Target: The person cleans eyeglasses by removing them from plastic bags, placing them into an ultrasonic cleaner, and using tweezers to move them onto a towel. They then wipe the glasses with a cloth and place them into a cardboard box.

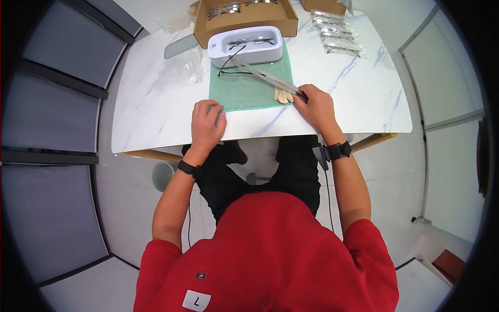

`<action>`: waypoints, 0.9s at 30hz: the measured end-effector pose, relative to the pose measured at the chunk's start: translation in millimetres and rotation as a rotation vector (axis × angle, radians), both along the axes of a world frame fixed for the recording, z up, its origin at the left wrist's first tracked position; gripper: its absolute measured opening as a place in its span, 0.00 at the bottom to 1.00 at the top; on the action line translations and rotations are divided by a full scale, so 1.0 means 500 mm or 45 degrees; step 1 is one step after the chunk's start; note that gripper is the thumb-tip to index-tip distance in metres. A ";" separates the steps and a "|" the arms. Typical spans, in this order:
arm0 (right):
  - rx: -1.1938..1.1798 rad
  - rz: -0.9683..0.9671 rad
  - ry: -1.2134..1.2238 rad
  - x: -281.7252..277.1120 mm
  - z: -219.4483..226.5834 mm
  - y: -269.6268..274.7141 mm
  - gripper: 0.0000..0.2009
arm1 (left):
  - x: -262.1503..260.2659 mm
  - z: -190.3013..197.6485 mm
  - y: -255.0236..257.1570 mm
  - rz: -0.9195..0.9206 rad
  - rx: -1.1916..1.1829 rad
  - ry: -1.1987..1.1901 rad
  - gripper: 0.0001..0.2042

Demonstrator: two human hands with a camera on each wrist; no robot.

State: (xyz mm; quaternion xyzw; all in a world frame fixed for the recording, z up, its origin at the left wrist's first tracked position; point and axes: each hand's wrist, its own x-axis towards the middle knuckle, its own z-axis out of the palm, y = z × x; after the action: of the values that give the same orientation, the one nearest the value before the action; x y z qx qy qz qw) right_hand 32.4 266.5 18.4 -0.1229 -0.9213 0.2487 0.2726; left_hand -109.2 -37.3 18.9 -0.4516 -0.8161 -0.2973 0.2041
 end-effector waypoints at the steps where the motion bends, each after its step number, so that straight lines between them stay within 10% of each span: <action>1: -0.009 0.002 0.004 0.002 0.000 -0.001 0.09 | 0.000 -0.001 -0.001 0.001 -0.005 0.004 0.08; 27: -0.099 -0.017 0.102 0.009 -0.015 0.004 0.12 | -0.001 -0.023 0.000 0.019 -0.082 0.156 0.15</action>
State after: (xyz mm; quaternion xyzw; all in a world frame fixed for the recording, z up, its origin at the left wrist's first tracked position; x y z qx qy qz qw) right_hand 36.9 268.4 11.0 -0.1295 -0.8983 0.2874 0.3060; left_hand -109.6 -37.3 7.3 -0.4692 -0.8145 -0.2412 0.2414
